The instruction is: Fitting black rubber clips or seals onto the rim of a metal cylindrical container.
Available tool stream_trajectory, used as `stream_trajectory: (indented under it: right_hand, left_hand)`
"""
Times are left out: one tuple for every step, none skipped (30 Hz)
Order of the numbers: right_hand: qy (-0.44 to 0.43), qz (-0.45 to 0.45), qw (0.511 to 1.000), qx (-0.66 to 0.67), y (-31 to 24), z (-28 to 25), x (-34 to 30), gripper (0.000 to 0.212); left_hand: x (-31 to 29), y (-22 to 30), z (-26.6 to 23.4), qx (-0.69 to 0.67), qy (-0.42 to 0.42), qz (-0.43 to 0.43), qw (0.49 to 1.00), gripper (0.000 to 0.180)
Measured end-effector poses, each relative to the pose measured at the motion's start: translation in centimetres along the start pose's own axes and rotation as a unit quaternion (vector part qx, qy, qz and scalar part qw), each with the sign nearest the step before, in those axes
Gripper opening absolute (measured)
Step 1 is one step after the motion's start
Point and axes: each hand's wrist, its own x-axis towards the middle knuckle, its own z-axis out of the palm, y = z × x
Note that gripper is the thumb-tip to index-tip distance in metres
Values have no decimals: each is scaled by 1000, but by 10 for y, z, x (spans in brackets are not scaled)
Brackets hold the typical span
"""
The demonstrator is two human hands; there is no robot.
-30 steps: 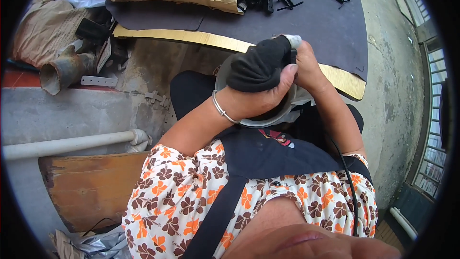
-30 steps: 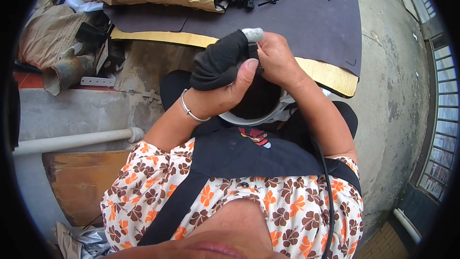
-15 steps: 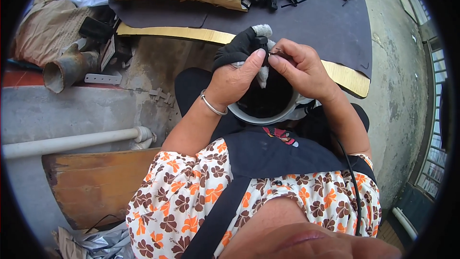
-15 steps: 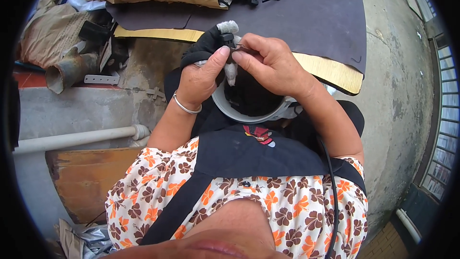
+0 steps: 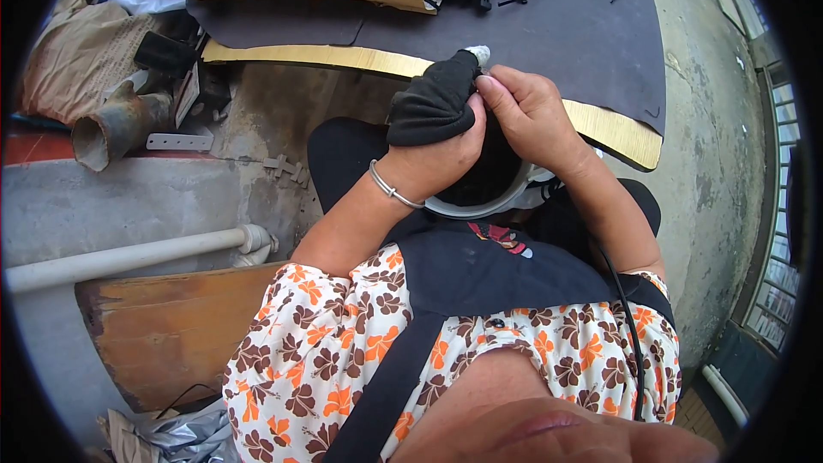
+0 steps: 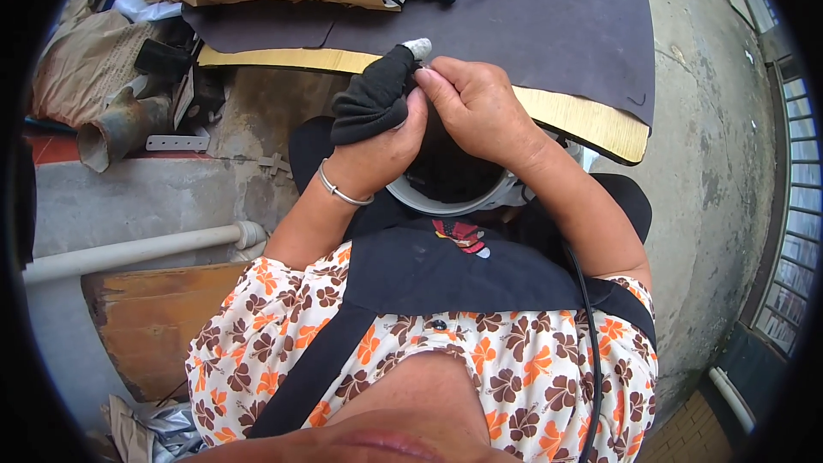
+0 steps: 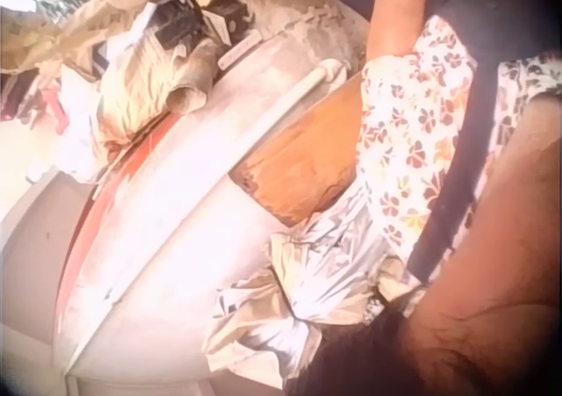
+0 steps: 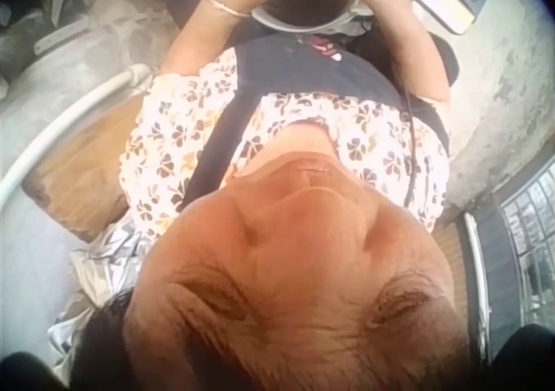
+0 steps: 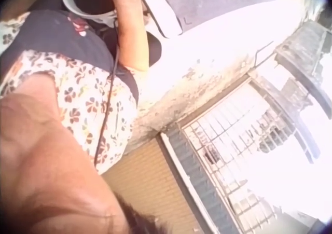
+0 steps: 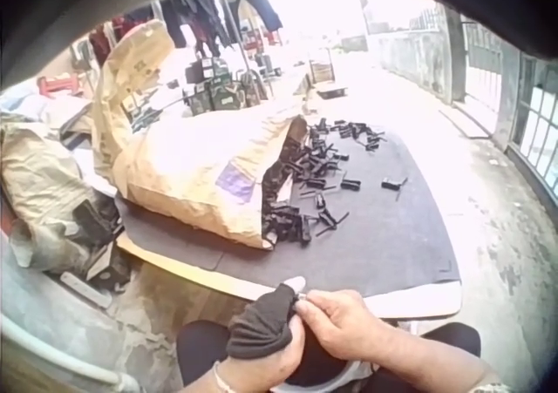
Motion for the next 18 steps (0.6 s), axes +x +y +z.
stream_trajectory:
  right_hand:
    - [1,-1,1000,0,2,2,0,25]
    - [-1,7,1000,12,3,4,0,25]
    - [-2,16,1000,24,2,6,-2,24]
    - [-2,18,1000,24,3,5,-2,24]
    - [-21,16,998,62,4,2,-1,24]
    - [-41,12,994,100,4,-2,2,24]
    - [-41,10,994,99,5,-6,3,24]
    - [-36,2,995,89,6,-12,3,24]
    - [-33,-6,996,81,5,-16,4,24]
    - [-45,20,997,65,-1,-17,2,20]
    - [-47,19,997,66,-3,-19,3,20]
    - [-104,30,994,-9,-4,-22,3,18]
    - [-160,41,983,-83,-4,-24,2,17]
    - [-117,-1,991,-67,-4,-22,1,13]
    - [-117,0,991,-68,-4,-24,0,13]
    - [-78,-6,996,-46,-4,-26,0,12]
    - [-38,-12,999,-24,-3,-27,0,11]
    - [-12,-57,998,-22,-2,-27,1,11]
  left_hand:
    - [1,1,-1,47,-20,1,999,33]
    - [2,0,0,47,-19,2,999,33]
    - [0,-1,1,54,-19,2,998,33]
    - [-1,-3,2,60,-19,3,998,33]
    - [-2,-6,3,59,-20,3,998,33]
    - [-2,-11,4,-15,-10,-4,1000,34]
    - [-1,-13,4,-89,0,-10,996,36]
    - [0,-14,1,-88,2,-9,996,36]
    - [1,-13,-4,-177,-13,-77,981,36]
    - [2,-12,-8,-263,-27,-144,953,36]
    - [2,-10,-9,-311,-34,-178,933,34]
    - [3,-8,-11,-311,-33,-178,933,34]
    - [4,-8,-12,-337,-30,-180,924,34]
    - [4,-7,-13,-363,-26,-182,913,35]
    - [4,-9,-14,-365,-26,-182,913,35]
    - [5,-12,-16,-360,-17,-217,907,35]
    - [5,-13,-17,-354,-9,-253,900,35]
    - [4,-13,-15,-354,-9,-253,900,35]
